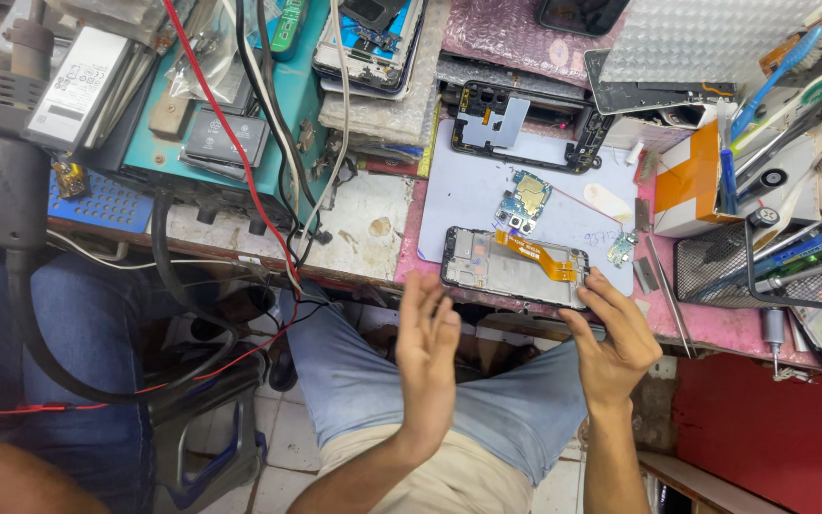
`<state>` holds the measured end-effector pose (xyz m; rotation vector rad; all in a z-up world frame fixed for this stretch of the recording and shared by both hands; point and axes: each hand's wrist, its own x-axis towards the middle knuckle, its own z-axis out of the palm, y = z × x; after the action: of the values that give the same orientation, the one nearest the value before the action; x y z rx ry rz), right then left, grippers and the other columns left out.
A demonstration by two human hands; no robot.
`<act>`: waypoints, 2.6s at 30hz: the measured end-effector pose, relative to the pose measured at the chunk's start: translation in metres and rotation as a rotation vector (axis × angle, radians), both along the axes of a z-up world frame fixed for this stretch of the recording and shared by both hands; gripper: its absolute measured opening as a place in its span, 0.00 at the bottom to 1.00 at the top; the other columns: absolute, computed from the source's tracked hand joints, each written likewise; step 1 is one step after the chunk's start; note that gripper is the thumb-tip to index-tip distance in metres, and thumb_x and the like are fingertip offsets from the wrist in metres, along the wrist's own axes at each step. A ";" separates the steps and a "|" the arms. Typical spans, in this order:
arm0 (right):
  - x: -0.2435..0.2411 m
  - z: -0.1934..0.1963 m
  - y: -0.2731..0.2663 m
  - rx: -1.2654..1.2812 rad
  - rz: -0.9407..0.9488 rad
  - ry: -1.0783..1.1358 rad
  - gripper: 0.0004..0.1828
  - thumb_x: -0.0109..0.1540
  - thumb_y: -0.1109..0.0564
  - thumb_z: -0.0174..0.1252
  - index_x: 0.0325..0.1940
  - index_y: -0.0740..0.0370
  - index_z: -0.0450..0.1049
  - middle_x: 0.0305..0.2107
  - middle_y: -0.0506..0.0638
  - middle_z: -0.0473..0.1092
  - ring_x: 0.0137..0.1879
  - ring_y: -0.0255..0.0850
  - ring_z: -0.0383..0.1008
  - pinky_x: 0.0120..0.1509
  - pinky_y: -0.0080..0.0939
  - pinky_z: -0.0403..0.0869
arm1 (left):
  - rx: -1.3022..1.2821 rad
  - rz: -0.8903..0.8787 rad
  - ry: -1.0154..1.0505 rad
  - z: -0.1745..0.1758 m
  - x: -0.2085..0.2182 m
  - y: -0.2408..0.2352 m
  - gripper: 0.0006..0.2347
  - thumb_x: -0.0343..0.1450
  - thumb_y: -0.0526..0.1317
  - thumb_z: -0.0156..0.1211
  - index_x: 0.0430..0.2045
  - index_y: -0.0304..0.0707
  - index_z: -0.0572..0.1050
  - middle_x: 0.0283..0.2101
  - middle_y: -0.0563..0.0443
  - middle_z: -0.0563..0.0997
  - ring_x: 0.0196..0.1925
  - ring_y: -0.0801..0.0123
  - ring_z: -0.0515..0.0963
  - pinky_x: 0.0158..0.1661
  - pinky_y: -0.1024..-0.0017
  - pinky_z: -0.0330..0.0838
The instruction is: The person disassembles a smartphone, removes the battery, and uses a green air blower to clean the interior. They then place the motherboard into the phone frame and secure it with a screwdriver. The person handles the phone, battery, motherboard, and various tools throughout the process.
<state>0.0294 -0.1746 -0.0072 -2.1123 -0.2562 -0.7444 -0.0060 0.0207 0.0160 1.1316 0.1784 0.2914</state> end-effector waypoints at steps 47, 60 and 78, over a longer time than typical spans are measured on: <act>-0.002 0.011 0.033 -0.073 -0.150 0.030 0.19 0.55 0.64 0.71 0.49 0.70 0.78 0.50 0.59 0.76 0.57 0.53 0.76 0.63 0.48 0.74 | 1.636 -0.720 -0.917 0.089 0.197 0.021 0.45 0.59 0.36 0.73 0.74 0.47 0.53 0.49 0.42 0.77 0.49 0.51 0.76 0.52 0.56 0.69; 0.032 0.070 -0.021 -0.220 0.061 0.208 0.27 0.59 0.67 0.60 0.64 0.67 0.70 0.59 0.62 0.70 0.65 0.58 0.68 0.68 0.52 0.67 | 1.408 -0.776 -0.758 0.074 0.184 0.054 0.43 0.62 0.38 0.70 0.74 0.43 0.51 0.58 0.41 0.76 0.59 0.50 0.75 0.59 0.55 0.66; 0.081 0.085 -0.016 -0.433 0.251 0.343 0.29 0.59 0.61 0.59 0.65 0.62 0.68 0.60 0.60 0.70 0.63 0.56 0.69 0.66 0.51 0.68 | 1.368 -0.772 -0.622 0.064 0.172 0.084 0.43 0.65 0.38 0.68 0.75 0.41 0.48 0.60 0.38 0.75 0.61 0.49 0.73 0.63 0.55 0.63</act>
<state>0.1105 -0.1905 0.0780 -2.5075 -0.5184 -0.1786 0.1665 0.1045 0.0796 2.2520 -1.1640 0.0140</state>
